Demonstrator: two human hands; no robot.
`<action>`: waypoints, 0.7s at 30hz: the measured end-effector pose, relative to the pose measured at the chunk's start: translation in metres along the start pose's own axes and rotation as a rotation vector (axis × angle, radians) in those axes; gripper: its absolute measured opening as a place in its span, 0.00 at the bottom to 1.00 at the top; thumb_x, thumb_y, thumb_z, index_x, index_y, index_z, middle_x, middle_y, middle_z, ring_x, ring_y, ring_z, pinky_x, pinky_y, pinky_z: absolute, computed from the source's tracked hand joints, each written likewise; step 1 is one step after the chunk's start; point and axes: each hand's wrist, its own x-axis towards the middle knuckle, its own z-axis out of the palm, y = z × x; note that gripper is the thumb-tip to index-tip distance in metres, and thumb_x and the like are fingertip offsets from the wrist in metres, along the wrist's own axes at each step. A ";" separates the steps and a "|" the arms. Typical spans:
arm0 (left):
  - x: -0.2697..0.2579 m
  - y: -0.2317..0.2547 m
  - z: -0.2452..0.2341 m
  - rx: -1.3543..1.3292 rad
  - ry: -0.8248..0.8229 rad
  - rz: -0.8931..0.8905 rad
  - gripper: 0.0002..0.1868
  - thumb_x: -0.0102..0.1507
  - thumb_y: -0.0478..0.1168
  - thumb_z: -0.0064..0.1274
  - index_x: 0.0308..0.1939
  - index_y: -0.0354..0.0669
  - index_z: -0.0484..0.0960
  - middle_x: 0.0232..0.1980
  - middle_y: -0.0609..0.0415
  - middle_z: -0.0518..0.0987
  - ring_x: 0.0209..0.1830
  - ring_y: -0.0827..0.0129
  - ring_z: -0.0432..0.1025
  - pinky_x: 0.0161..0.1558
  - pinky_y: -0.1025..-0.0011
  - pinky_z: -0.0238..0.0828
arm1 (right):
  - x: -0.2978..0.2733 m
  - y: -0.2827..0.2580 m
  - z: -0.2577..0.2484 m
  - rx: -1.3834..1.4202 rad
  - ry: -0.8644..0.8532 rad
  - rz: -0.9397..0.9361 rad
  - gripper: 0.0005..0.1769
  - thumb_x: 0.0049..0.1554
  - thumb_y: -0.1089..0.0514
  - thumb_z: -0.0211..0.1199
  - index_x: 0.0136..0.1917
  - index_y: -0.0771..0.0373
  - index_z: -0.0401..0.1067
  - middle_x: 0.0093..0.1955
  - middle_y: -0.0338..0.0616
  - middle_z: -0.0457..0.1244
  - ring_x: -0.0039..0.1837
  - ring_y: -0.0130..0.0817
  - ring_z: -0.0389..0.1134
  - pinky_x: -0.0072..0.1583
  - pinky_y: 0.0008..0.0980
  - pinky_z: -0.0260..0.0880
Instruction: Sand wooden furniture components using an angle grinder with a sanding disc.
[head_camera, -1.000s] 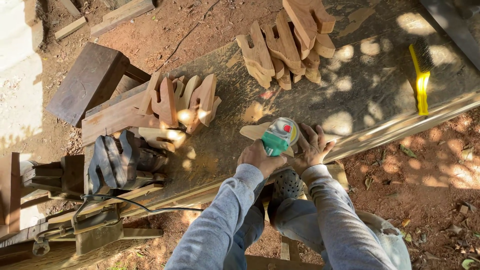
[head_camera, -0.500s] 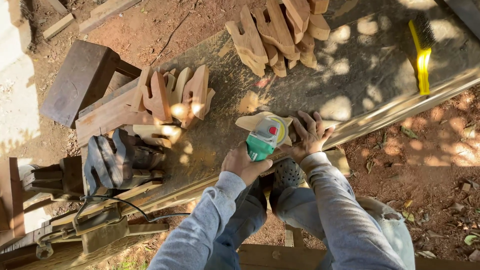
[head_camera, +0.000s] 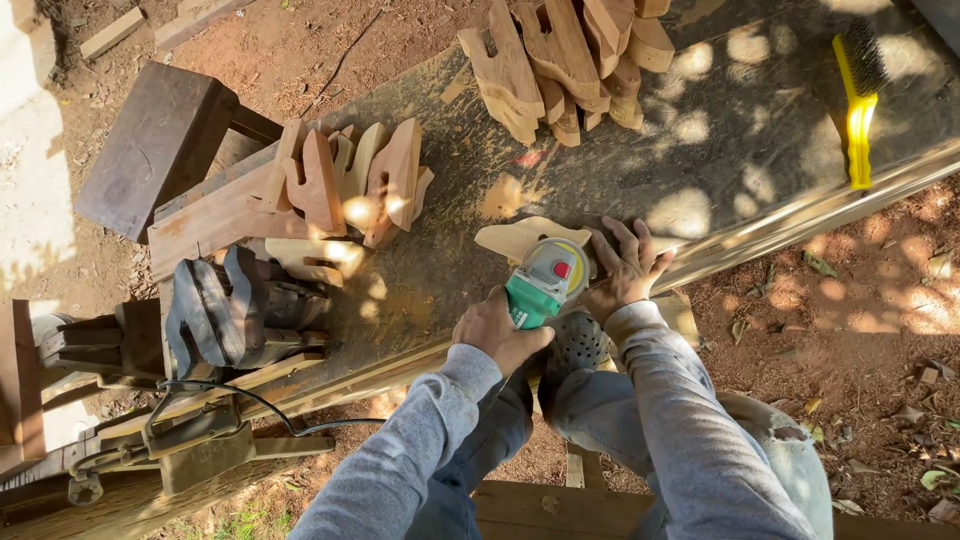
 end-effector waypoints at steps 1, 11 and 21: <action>0.001 0.000 -0.003 -0.001 0.002 -0.002 0.35 0.46 0.61 0.58 0.49 0.43 0.74 0.50 0.33 0.81 0.57 0.36 0.74 0.58 0.45 0.70 | 0.000 -0.008 -0.008 0.002 -0.001 -0.003 0.52 0.35 0.17 0.64 0.72 0.26 0.64 0.78 0.26 0.50 0.84 0.43 0.37 0.74 0.62 0.19; 0.007 -0.007 -0.027 -0.110 0.086 -0.048 0.36 0.48 0.60 0.60 0.52 0.41 0.74 0.52 0.35 0.80 0.60 0.39 0.73 0.60 0.48 0.70 | -0.003 -0.035 -0.036 0.029 -0.035 0.022 0.56 0.30 0.21 0.70 0.72 0.32 0.66 0.78 0.30 0.51 0.84 0.48 0.38 0.74 0.67 0.23; 0.023 -0.038 -0.041 -0.204 0.165 -0.082 0.36 0.45 0.54 0.62 0.53 0.40 0.74 0.50 0.38 0.80 0.59 0.40 0.74 0.58 0.46 0.70 | -0.002 -0.029 -0.033 0.022 -0.075 0.047 0.58 0.28 0.20 0.69 0.73 0.27 0.63 0.79 0.27 0.50 0.84 0.47 0.37 0.75 0.67 0.22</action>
